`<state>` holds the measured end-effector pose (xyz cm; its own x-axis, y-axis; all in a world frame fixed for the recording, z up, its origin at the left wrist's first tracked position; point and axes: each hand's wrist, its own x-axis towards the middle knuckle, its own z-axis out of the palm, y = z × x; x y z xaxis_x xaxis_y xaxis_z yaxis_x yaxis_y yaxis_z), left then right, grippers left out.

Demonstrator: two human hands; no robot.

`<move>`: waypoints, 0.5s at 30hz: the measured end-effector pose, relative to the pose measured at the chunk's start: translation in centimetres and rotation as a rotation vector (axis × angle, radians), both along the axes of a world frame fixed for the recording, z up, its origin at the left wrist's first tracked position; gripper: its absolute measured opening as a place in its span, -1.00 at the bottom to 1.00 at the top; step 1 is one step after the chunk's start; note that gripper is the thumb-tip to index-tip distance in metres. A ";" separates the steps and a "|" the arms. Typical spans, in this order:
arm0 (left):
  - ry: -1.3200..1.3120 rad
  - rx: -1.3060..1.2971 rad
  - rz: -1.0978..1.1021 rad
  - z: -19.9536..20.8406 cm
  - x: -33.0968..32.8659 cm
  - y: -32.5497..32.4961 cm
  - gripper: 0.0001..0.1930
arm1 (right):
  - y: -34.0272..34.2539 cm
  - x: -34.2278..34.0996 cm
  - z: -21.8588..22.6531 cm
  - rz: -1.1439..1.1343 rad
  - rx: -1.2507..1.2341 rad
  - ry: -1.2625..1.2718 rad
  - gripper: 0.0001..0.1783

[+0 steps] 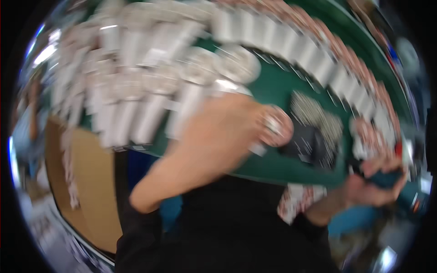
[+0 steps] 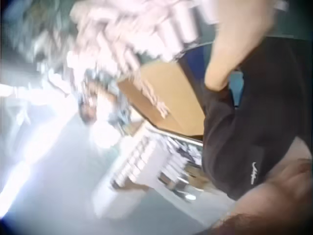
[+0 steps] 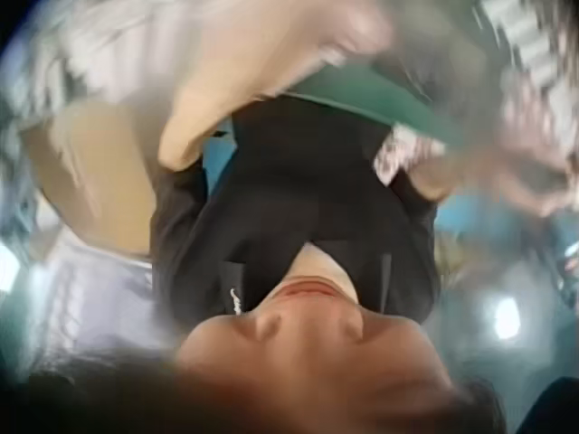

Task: Assembling handheld portable fans using an electric screwdriver and placing finished products into a cardboard box.

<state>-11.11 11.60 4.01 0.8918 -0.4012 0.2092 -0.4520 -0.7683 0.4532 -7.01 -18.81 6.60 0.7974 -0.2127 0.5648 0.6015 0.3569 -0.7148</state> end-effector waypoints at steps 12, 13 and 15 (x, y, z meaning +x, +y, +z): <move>0.003 0.026 0.311 -2.6 -6.5 -3.3 -0.32 | -3.3 -1.6 -1.3 0.107 -0.188 -0.025 0.05; 0.014 0.001 0.293 -2.7 -6.6 -3.6 -0.31 | -3.2 -1.6 -1.3 0.058 -0.143 0.007 0.04; 0.013 0.021 0.271 -3.2 -6.4 -4.0 -0.27 | -2.3 -1.4 -1.4 -0.051 -0.026 0.076 0.03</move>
